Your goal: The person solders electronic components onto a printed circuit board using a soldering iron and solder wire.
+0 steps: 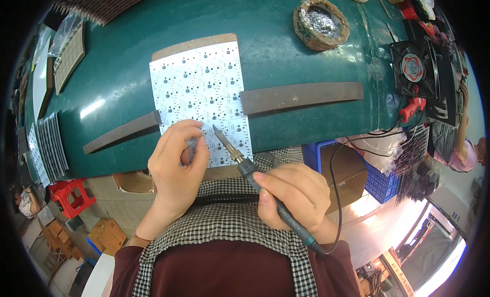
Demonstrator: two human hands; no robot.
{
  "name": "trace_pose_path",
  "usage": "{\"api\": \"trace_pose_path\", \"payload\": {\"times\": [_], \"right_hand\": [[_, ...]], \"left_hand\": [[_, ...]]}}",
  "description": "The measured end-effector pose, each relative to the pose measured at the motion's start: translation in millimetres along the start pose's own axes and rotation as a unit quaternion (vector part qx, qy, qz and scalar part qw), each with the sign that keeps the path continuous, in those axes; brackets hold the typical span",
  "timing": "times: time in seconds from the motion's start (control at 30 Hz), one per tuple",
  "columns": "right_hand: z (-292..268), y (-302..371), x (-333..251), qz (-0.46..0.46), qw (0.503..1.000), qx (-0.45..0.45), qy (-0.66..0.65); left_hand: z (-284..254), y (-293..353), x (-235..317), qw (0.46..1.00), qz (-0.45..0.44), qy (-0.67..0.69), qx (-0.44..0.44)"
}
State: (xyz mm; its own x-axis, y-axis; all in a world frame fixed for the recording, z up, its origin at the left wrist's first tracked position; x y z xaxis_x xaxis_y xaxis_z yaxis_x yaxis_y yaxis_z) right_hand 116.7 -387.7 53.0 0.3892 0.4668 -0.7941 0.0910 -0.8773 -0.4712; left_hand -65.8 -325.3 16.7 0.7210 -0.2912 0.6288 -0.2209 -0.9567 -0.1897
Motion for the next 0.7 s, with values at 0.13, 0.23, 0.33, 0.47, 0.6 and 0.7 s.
{"api": "trace_pose_path", "payload": {"times": [0.13,0.23,0.33,0.47,0.6,0.7], "right_hand": [[4.6,-3.0,3.1,-0.001,1.0,0.01,0.005],[5.9,-3.0,3.8,0.003,1.0,0.009,0.002],[6.9,-3.1,4.5,0.001,1.0,0.011,0.0],[7.6,-4.8,5.2,0.004,1.0,0.008,-0.002],[4.3,-3.9,3.4,-0.002,1.0,0.003,-0.001],[-4.3,1.6,-1.9,-0.003,1.0,0.004,0.008]], "left_hand": [[-0.9,-2.1,0.8,1.0,0.003,-0.028,0.007],[1.0,-3.3,1.2,0.998,0.016,-0.058,0.02],[2.7,-4.9,0.9,0.996,0.028,-0.077,0.034],[4.3,-6.0,1.4,0.994,0.041,-0.093,0.032],[3.8,-6.4,2.7,0.994,0.042,-0.092,0.035],[-2.5,-5.1,7.3,0.999,0.005,-0.036,-0.007]]}}
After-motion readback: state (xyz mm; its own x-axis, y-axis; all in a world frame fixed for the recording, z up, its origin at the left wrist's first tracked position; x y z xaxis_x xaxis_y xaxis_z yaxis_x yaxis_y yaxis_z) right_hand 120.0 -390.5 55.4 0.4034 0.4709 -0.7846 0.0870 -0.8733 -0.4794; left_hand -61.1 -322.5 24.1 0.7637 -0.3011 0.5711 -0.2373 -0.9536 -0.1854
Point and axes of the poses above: each hand's wrist, its own y-axis away from the middle knuckle, its own z-axis out of the palm, x = y × z, the point moved 3 cm from there along -y, towards the middle knuckle, and after that the axes turned 13 degrees about -y, right-handed, at the moved point
